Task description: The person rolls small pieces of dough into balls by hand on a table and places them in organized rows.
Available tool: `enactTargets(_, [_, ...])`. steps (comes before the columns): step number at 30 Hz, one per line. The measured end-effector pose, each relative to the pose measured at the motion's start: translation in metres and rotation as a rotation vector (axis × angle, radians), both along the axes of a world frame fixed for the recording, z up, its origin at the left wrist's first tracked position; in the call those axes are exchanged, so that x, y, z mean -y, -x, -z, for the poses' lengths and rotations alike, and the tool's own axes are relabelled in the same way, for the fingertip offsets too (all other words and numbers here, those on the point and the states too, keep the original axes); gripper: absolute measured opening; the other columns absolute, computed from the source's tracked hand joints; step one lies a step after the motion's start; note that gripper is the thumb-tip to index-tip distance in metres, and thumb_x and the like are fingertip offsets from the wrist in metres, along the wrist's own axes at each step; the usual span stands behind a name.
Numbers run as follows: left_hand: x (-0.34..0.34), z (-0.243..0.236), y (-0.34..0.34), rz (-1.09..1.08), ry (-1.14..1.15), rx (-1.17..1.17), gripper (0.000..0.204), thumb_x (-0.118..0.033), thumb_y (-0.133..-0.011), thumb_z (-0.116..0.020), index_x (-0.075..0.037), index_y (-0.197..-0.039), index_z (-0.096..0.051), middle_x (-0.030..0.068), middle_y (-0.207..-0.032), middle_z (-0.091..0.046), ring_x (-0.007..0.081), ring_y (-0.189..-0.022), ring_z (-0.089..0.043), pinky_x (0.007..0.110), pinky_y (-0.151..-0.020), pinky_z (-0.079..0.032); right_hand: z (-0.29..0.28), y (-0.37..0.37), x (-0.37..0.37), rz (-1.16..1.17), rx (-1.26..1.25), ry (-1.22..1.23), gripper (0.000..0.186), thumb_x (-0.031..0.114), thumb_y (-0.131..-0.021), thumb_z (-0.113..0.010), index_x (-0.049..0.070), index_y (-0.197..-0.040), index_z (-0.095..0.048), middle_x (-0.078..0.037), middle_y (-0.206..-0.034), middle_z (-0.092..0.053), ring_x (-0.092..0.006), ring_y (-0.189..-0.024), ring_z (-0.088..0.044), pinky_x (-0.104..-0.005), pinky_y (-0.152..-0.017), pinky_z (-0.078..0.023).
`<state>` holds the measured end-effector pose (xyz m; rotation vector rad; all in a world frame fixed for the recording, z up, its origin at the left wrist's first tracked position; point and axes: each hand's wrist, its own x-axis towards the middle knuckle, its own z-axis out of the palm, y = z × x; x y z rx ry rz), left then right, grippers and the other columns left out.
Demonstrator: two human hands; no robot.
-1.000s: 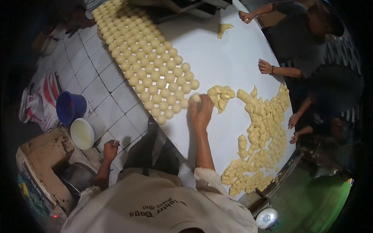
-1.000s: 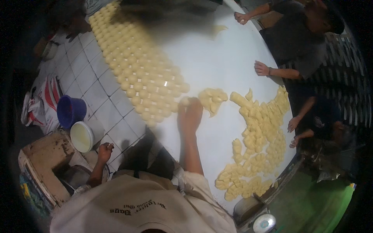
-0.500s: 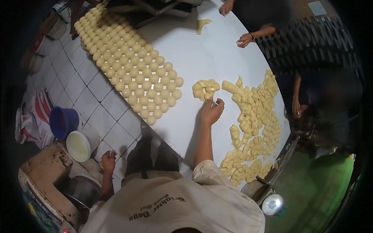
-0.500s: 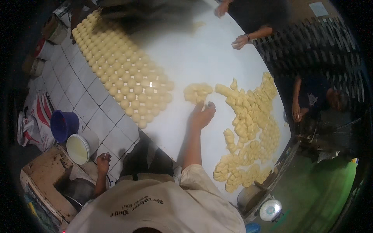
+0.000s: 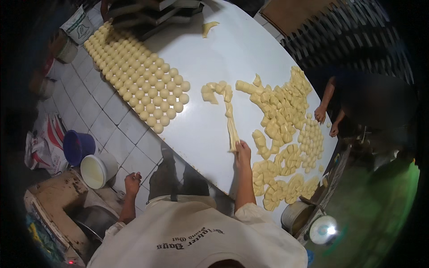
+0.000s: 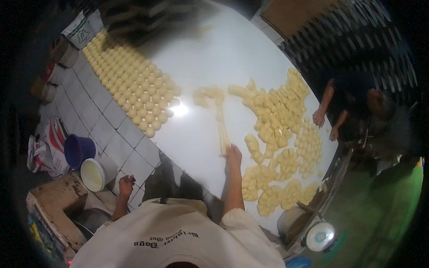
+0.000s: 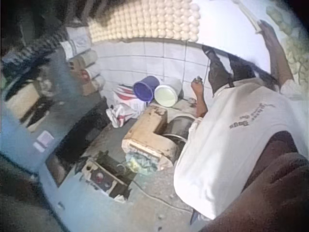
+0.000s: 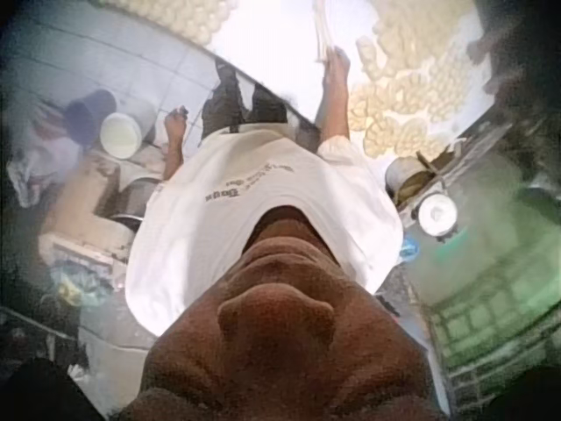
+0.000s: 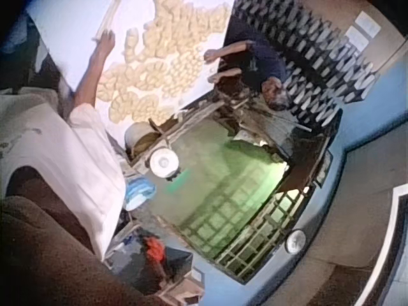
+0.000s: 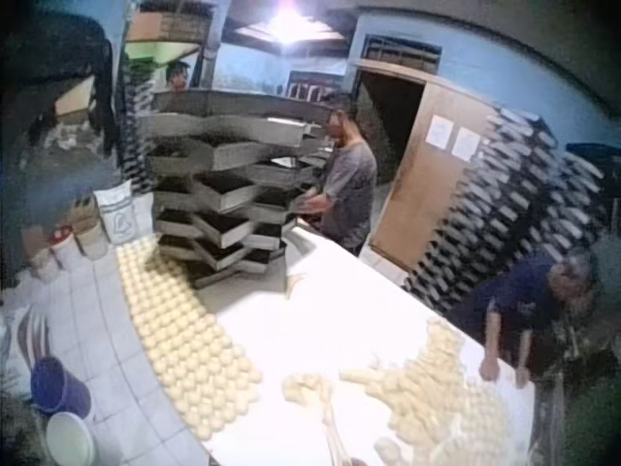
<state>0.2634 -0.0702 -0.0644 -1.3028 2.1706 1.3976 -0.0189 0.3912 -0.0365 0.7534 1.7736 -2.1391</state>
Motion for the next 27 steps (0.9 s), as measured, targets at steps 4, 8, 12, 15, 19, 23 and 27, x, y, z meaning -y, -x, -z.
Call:
enactTargets(4, [-0.029,0.018,-0.039,0.038,0.090,-0.041,0.039,-0.027,-0.105,-0.069,0.005,-0.084,-0.077,0.0107,-0.067,-0.071,0.0170,-0.061,-0.065,0.036,-0.061,-0.051,-0.009,-0.070,-0.015,0.026,0.090,0.046,0.021,0.013,-0.108,-0.066,0.000,-0.124,-0.064,-0.002,-0.097,-0.068,-0.0086,-0.081,-0.060,-0.0251,-0.073,-0.053])
enactTargets(8, [-0.055,0.011,-0.064,-0.076,0.009,0.007,0.038,-0.027,-0.106,-0.067,0.004,-0.088,-0.077,0.0092,-0.067,-0.070,0.0137,-0.055,-0.060,0.033,-0.052,-0.047,0.023,-0.104,-0.041,-0.278,-0.123,-0.580,0.016,0.014,-0.106,-0.069,0.003,-0.116,-0.063,0.000,-0.096,-0.067,-0.0079,-0.080,-0.057,-0.0258,-0.073,-0.050])
enactTargets(12, [-0.065,-0.016,-0.094,-0.142,0.043,0.046,0.040,-0.030,-0.108,-0.065,0.002,-0.089,-0.076,0.0060,-0.068,-0.067,0.0128,-0.055,-0.057,0.032,-0.051,-0.046,-0.024,-0.092,-0.029,-0.422,0.024,-0.481,0.017,0.014,-0.104,-0.071,0.004,-0.115,-0.062,0.000,-0.095,-0.066,-0.0077,-0.080,-0.057,-0.0268,-0.074,-0.051])
enactTargets(15, [-0.068,-0.038,-0.083,-0.136,0.058,0.024,0.040,-0.031,-0.109,-0.064,0.001,-0.089,-0.076,0.0048,-0.067,-0.065,0.0126,-0.055,-0.056,0.032,-0.051,-0.045,0.000,-0.126,-0.037,-0.365,0.028,-0.217,0.016,0.011,-0.102,-0.072,0.005,-0.113,-0.062,0.000,-0.093,-0.065,-0.0081,-0.080,-0.057,-0.0267,-0.074,-0.050])
enactTargets(19, [-0.072,-0.039,-0.053,0.012,0.137,-0.151,0.040,-0.032,-0.109,-0.064,0.002,-0.091,-0.077,0.0044,-0.068,-0.065,0.0112,-0.054,-0.053,0.032,-0.050,-0.042,0.015,-0.184,-0.050,-0.726,-0.193,-0.701,0.017,0.012,-0.098,-0.074,0.005,-0.108,-0.062,-0.002,-0.086,-0.062,-0.0128,-0.076,-0.057,-0.0323,-0.071,-0.050])
enactTargets(23, [-0.134,-0.081,0.070,0.215,-0.017,-0.320,0.036,-0.028,-0.105,-0.066,0.005,-0.094,-0.074,0.0076,-0.074,-0.068,0.0137,-0.069,-0.057,0.035,-0.066,-0.048,-0.018,-0.171,-0.049,-0.568,-0.350,-0.750,0.020,0.012,-0.094,-0.078,0.004,-0.105,-0.063,-0.010,-0.088,-0.061,-0.0256,-0.075,-0.060,-0.0387,-0.073,-0.051])
enactTargets(27, [-0.169,-0.122,0.117,0.264,-0.136,-0.309,0.036,-0.029,-0.105,-0.066,0.004,-0.096,-0.075,0.0083,-0.080,-0.072,0.0150,-0.076,-0.062,0.034,-0.073,-0.051,0.003,-0.101,-0.053,-0.712,-0.707,-0.864,0.030,0.028,-0.091,-0.083,0.006,-0.098,-0.064,-0.014,-0.098,-0.059,-0.0368,-0.092,-0.061,-0.0476,-0.079,-0.050])
